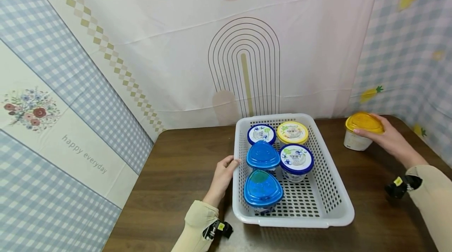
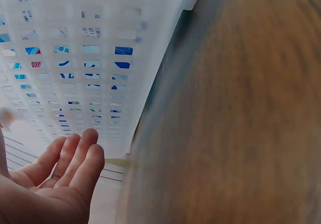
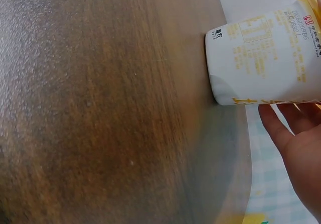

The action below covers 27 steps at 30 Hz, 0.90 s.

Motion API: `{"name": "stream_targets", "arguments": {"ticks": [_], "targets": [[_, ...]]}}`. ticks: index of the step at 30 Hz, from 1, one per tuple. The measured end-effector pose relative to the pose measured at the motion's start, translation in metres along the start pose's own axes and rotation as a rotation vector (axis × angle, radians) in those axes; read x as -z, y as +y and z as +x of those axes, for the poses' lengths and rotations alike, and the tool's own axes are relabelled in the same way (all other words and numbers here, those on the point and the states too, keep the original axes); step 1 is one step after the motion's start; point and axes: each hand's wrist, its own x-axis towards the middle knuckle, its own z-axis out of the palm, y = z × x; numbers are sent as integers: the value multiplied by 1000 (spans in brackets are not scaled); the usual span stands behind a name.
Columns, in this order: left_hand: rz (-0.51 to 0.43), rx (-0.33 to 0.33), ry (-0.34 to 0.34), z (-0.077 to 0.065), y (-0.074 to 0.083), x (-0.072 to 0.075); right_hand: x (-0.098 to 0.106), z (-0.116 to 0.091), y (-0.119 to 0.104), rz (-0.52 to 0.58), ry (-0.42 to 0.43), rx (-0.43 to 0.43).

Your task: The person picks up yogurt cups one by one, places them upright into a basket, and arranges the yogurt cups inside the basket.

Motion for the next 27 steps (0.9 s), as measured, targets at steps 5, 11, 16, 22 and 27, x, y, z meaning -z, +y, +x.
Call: {"name": "stream_targets", "arguments": {"ticks": [5, 11, 16, 22, 27], "targets": [[3, -5, 7, -9, 16, -2, -1, 0, 0, 12, -12, 6], [-1, -10, 5, -9, 15, -2, -1, 0, 1, 18, -13, 10], [2, -5, 1, -9, 15, -2, 0, -1, 1, 17, -9, 7], [2, -3, -1, -9, 16, -2, 0, -3, 1, 20, -6, 5], [-5, 0, -10, -10, 17, -1, 0, -4, 1, 10, 1, 9]]}}
